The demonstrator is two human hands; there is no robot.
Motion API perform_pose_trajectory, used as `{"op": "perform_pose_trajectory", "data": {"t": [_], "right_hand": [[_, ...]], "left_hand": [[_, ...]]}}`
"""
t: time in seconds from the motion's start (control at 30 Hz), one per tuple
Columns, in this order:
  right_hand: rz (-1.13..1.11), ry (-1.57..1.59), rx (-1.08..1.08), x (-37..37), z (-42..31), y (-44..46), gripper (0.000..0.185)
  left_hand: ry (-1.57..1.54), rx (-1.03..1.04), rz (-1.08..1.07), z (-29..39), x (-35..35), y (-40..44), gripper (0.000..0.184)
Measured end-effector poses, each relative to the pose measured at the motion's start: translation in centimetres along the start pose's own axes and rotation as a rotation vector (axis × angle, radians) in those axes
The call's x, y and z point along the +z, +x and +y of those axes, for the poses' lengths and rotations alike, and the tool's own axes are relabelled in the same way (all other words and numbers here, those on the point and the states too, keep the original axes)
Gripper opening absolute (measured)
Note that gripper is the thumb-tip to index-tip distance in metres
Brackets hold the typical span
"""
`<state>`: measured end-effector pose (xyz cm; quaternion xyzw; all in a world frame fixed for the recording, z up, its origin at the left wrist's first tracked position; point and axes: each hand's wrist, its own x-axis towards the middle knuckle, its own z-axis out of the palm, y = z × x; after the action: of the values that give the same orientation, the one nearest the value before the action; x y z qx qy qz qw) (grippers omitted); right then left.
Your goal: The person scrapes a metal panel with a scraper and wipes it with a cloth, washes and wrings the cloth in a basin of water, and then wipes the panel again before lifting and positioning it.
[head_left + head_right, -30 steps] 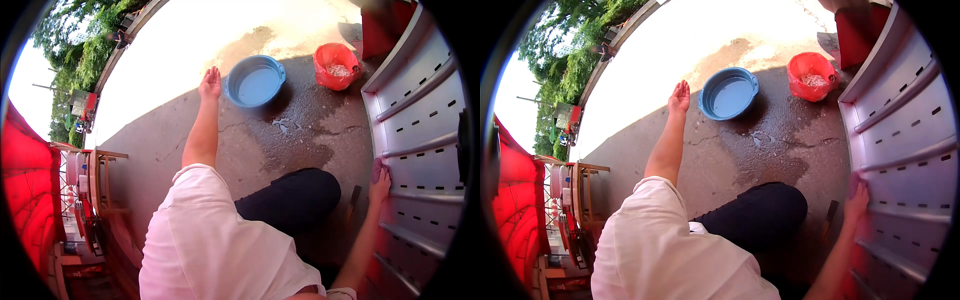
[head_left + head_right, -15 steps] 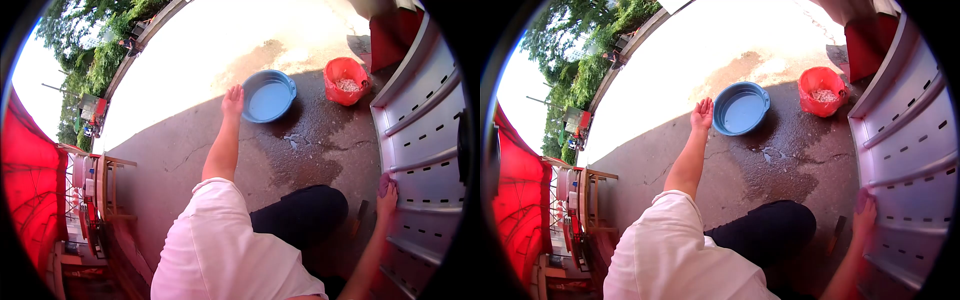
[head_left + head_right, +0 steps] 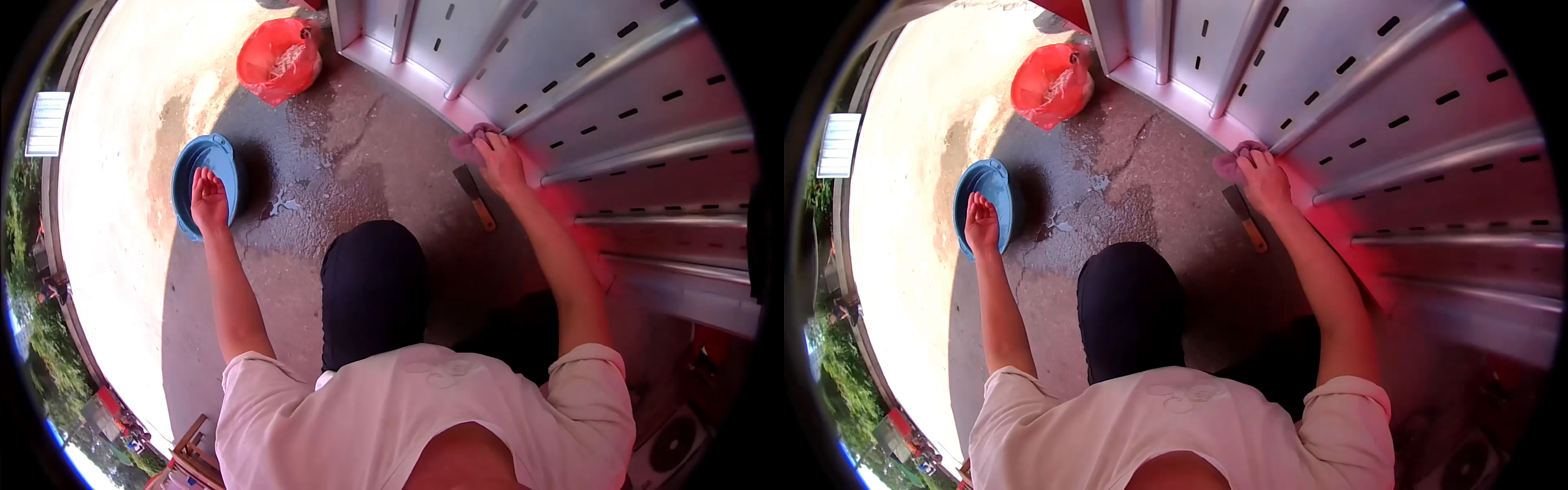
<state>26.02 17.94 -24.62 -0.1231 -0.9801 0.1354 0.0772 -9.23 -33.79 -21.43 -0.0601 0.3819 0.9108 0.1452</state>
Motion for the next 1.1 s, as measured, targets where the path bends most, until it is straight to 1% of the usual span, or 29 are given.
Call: {"op": "perform_pose_trajectory", "data": {"t": [0.07,0.13,0.17,0.2,0.23,0.27,0.3,0.37,0.47,0.57,0.67,0.77,0.83,0.9,1.0,1.03,1.1], "right_hand": [[-0.125,0.078,-0.006,-2.0,0.6,-1.6,0.04],[-0.27,0.098,0.063,-4.8,2.3,-3.0,0.042],[-0.341,0.119,0.095,-5.7,2.9,-3.8,0.042],[-0.262,0.065,0.106,-6.3,3.7,-4.8,0.043],[-0.184,0.008,0.108,-6.9,4.7,-5.6,0.044],[-0.107,-0.047,0.109,-7.3,5.2,-6.2,0.045],[-0.163,-0.093,0.081,-7.4,5.4,-6.6,0.053],[-0.155,-0.088,0.134,-4.5,5.5,-7.6,0.056],[-0.156,-0.118,0.221,-2.8,4.3,-7.5,0.061],[-0.174,-0.126,0.256,-3.3,3.7,-7.5,0.061],[-0.176,-0.121,0.257,-3.4,3.8,-7.3,0.06],[-0.171,-0.15,0.27,-3.0,3.5,-7.6,0.055],[-0.124,-0.197,0.257,-2.6,3.6,-7.5,0.051],[-0.096,-0.195,0.251,-2.1,4.0,-7.5,0.047],[-0.062,-0.17,0.231,-2.3,3.8,-7.5,0.039],[-0.05,-0.159,0.225,-2.5,3.7,-7.5,0.037],[-0.048,-0.204,0.226,-1.6,3.2,-7.7,0.033]], "left_hand": [[0.207,-0.154,-0.06,-6.3,4.8,0.0,0.038],[0.481,-0.326,-0.155,-13.3,10.2,-1.2,0.042],[0.643,-0.387,-0.253,-16.5,13.5,-2.4,0.045],[0.803,-0.443,-0.35,-19.7,16.5,-3.8,0.047],[0.971,-0.457,-0.596,-22.6,18.5,-4.6,0.052],[1.041,-0.501,-0.752,-25.5,20.2,-5.4,0.054],[1.108,-0.544,-0.911,-28.1,21.7,-6.3,0.056],[1.486,-0.289,-1.207,-31.9,25.1,-7.8,0.064],[1.835,0.154,-1.388,-36.0,27.3,-8.7,0.069],[2.005,0.104,-1.495,-37.7,29.3,-9.5,0.07],[2.188,0.165,-1.568,-38.2,30.0,-10.1,0.069],[2.304,0.094,-1.357,-36.6,28.1,-10.4,0.071],[2.391,0.063,-1.213,-34.0,26.9,-10.0,0.062],[2.433,0.06,-1.21,-32.6,23.2,-8.7,0.045],[1.84,-0.396,-1.075,-29.5,18.9,-7.4,0.025],[1.548,-0.58,-0.902,-28.4,18.3,-7.6,0.022],[0.939,-0.881,-0.579,-26.5,17.6,-8.1,0.015]]}}
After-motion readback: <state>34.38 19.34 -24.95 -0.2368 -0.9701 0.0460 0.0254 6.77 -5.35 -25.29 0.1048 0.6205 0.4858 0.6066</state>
